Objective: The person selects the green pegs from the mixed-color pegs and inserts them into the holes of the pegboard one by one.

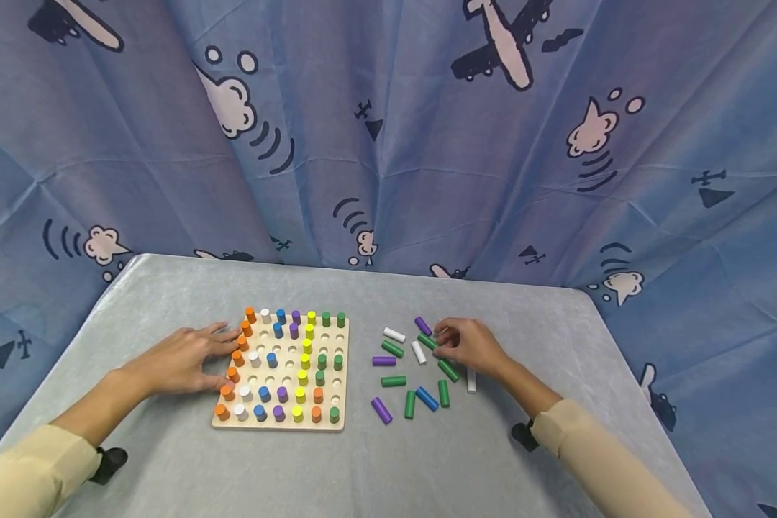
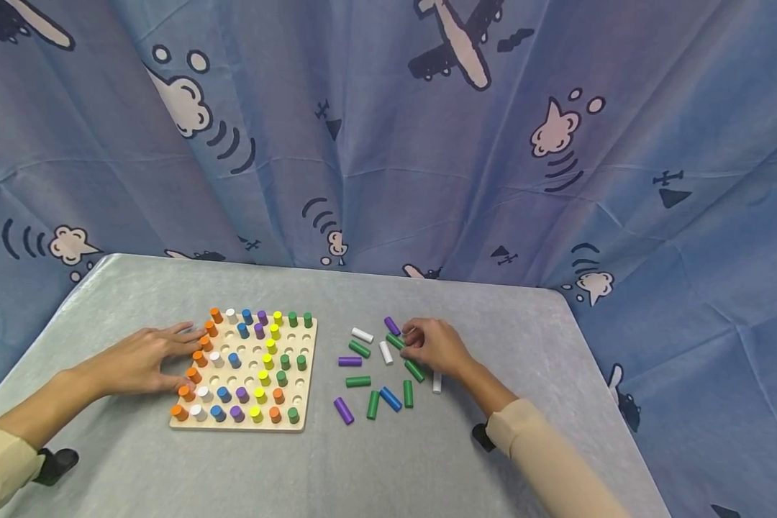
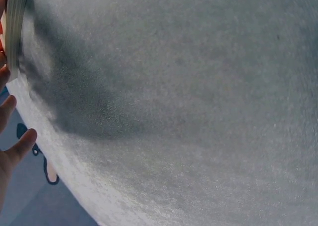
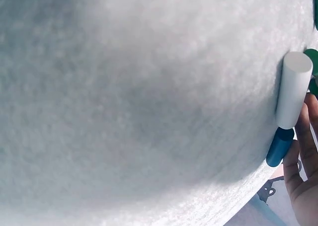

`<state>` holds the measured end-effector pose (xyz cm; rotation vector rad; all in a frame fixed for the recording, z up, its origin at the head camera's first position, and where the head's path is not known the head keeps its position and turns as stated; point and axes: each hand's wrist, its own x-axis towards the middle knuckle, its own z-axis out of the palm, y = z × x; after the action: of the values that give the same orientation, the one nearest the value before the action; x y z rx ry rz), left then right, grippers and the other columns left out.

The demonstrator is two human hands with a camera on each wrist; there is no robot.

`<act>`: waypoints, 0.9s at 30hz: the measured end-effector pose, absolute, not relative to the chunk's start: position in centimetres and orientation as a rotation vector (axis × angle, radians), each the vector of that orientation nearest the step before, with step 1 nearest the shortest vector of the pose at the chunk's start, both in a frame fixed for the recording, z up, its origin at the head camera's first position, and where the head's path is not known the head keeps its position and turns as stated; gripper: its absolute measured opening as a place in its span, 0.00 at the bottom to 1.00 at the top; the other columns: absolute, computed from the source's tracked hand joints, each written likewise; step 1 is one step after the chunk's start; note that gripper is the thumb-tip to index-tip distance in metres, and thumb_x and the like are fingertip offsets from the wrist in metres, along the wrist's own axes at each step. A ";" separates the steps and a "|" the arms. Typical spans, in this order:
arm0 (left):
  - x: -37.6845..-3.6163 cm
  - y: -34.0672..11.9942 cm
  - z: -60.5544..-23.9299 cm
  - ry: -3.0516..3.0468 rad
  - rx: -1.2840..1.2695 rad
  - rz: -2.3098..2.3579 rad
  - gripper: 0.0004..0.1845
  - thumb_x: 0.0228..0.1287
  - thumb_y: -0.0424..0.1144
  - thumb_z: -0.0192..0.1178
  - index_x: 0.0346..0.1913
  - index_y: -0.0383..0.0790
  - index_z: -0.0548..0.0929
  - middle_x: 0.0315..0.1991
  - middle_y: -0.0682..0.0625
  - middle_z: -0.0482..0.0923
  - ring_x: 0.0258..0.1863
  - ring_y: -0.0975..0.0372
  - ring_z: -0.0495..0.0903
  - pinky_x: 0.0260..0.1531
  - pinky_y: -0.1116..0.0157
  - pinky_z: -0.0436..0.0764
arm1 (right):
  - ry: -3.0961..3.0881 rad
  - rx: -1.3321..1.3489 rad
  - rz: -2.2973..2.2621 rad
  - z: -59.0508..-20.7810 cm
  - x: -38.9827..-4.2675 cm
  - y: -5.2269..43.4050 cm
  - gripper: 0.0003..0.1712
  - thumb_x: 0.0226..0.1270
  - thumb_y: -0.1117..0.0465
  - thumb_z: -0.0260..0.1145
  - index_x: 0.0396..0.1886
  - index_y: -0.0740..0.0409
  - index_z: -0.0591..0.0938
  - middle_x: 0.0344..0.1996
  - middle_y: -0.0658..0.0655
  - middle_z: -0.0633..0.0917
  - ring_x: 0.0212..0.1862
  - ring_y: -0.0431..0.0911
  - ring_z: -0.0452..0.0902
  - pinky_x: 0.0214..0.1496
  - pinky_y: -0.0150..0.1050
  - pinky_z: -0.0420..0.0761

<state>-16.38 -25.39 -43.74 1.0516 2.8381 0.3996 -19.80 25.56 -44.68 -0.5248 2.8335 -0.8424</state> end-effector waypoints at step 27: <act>-16.5 -25.5 -43.9 2.840 1.063 0.392 0.40 0.56 0.66 0.66 0.60 0.34 0.82 0.65 0.39 0.75 0.66 0.37 0.69 0.53 0.37 0.74 | 2.903 -0.674 -0.863 -42.9 -19.8 25.0 0.15 0.59 0.69 0.74 0.46 0.61 0.86 0.35 0.52 0.88 0.36 0.41 0.80 0.44 0.46 0.80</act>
<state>-16.47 -25.45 -43.89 1.0629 2.8398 0.3924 -19.79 25.00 -42.95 -0.6738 2.9032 -0.8633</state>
